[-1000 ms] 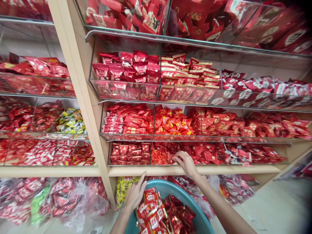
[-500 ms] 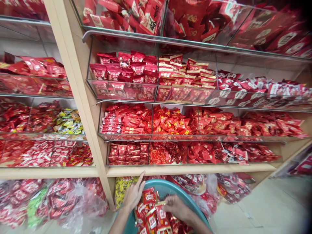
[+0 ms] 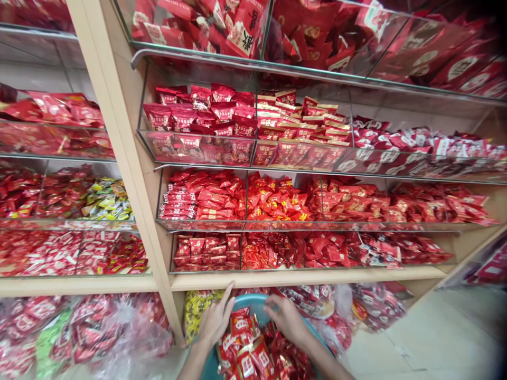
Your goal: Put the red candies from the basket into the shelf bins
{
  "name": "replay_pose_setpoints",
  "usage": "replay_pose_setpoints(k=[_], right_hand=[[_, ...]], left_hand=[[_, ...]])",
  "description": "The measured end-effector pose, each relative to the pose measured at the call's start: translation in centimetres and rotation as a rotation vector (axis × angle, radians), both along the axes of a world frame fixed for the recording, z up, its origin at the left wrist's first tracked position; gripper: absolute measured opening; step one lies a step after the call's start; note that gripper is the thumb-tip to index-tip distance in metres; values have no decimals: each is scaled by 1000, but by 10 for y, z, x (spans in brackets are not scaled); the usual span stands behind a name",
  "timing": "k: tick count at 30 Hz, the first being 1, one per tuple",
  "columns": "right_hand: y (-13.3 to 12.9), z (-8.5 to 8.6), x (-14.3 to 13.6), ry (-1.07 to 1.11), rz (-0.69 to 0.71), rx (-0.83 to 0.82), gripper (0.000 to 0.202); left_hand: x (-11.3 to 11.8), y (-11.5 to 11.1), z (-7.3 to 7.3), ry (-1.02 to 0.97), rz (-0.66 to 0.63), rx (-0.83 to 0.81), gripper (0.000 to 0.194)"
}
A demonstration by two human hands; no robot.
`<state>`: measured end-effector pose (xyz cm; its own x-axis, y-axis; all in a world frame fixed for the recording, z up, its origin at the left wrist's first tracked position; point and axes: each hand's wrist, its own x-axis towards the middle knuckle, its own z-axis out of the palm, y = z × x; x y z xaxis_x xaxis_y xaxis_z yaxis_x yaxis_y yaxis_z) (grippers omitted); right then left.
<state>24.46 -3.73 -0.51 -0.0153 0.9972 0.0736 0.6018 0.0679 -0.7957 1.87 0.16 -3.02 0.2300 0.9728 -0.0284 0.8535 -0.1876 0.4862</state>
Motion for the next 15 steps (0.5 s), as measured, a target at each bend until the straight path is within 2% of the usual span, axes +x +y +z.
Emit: replay_pose_setpoints(k=[3, 6, 8, 10, 15], right_hand=[[37, 46, 10, -34, -74, 194, 27], [79, 72, 20, -273, -247, 134, 24], [101, 74, 24, -371, -317, 38, 25], [116, 68, 27, -389, -351, -27, 31], [123, 46, 30, -426, -400, -96, 45]], left_hand=[[0, -1, 2, -2, -5, 4, 56], [1, -2, 4, 6, 4, 9, 57], [0, -2, 4, 10, 6, 13, 57], [0, -3, 4, 5, 3, 11, 57], [-1, -2, 4, -17, 2, -2, 58]])
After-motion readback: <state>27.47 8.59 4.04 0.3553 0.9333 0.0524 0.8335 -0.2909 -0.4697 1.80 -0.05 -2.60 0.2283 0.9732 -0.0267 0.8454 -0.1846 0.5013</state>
